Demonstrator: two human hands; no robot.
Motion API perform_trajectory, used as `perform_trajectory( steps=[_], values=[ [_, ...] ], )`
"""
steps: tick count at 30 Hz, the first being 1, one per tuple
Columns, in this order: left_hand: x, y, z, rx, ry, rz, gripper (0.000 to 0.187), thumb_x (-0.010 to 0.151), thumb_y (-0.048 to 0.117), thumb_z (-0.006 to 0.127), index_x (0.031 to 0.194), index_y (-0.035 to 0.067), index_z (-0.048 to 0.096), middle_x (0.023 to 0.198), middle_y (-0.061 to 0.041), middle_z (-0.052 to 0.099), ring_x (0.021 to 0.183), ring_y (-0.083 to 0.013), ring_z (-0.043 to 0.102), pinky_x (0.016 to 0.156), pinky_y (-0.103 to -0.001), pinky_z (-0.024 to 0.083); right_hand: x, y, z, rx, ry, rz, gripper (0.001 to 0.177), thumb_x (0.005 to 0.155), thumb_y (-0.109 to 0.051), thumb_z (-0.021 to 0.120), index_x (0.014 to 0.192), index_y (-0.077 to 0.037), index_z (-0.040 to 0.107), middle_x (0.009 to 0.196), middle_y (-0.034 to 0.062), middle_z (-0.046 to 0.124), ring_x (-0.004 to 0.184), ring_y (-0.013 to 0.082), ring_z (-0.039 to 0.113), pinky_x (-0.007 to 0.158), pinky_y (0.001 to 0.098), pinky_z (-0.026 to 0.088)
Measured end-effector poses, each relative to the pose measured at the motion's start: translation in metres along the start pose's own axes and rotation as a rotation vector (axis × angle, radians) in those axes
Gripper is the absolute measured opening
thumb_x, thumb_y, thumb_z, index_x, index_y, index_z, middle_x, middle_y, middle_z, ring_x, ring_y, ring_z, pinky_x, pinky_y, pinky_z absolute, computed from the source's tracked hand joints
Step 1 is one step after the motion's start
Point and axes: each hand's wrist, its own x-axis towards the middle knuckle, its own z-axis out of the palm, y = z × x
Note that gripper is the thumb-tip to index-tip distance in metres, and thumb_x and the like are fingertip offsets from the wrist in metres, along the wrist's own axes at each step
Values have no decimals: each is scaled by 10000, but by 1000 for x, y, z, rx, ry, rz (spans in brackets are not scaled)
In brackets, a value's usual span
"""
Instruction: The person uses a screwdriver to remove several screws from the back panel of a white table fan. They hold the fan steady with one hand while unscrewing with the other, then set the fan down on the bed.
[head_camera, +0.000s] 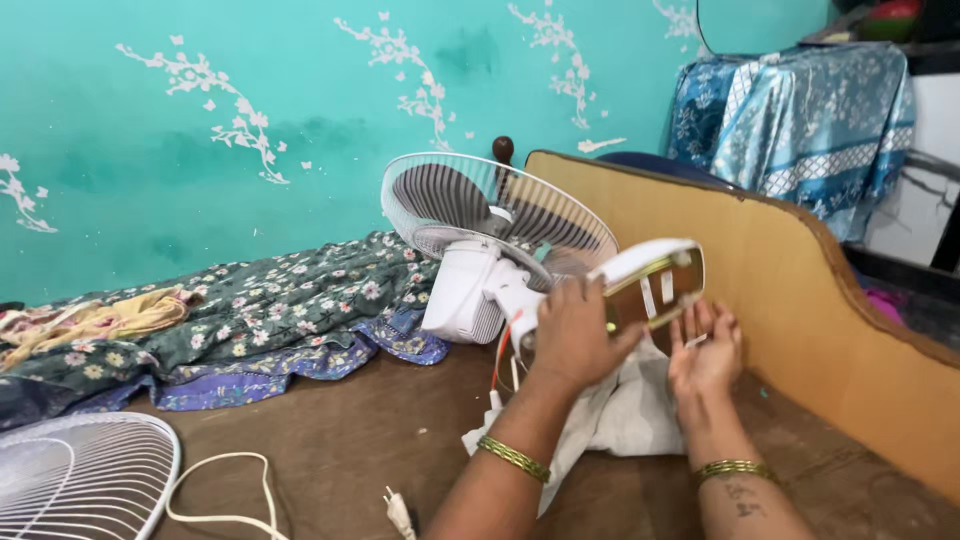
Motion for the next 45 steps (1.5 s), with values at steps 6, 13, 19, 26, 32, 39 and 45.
perform_trajectory(
  steps=[6,13,19,26,32,39,45],
  values=[
    [17,-45,-58,17,-98,-248,746,874,723,539,1195,72,712,1220,-189,680,1224,-411,537,1032,-594,359,-46,-32,81,6,-156,12,285,1115,-336,448,1307,-140,524,1278,72,646,1232,260,619,1102,529,501],
    [-1,-84,-127,-211,104,-446,657,884,726,510,1127,170,760,1069,-136,762,1021,-336,709,892,-468,518,-119,-45,194,-207,-371,-153,282,1100,-249,538,1286,-46,596,1197,82,691,1102,196,677,976,367,567],
    [-23,-124,-169,-384,354,-167,817,647,639,801,1158,22,637,1024,-174,746,936,-297,734,793,-406,554,-162,-48,303,-524,-532,-156,274,1065,-176,548,1245,-4,665,1190,84,712,1081,153,691,928,310,582],
    [-32,-172,-181,-599,317,-406,601,978,599,531,1081,17,642,882,-221,737,857,-360,732,747,-440,577,-201,-31,342,-580,-651,-119,260,1048,-155,568,1229,-6,680,1178,76,719,1070,167,695,948,315,573],
    [-33,-149,-173,-384,363,-299,570,1015,618,375,1175,167,685,868,-188,746,871,-421,708,727,-490,527,-215,-49,329,-960,-714,-439,207,996,-99,650,1173,-45,742,1183,44,666,1145,143,599,995,305,497],
    [-30,-117,-177,-300,244,-386,576,965,647,364,1260,254,666,773,-139,754,828,-387,736,725,-506,532,-195,-92,312,-921,-753,-355,240,1008,-107,715,1240,-55,746,1013,14,654,932,112,613,871,244,496],
    [-28,-116,-172,-262,257,-391,570,971,651,358,1242,260,671,737,-126,746,827,-364,754,730,-495,542,-146,-100,281,-845,-556,-269,214,1020,-99,687,1220,-24,701,1009,7,686,890,99,631,850,242,531]
  ],
)
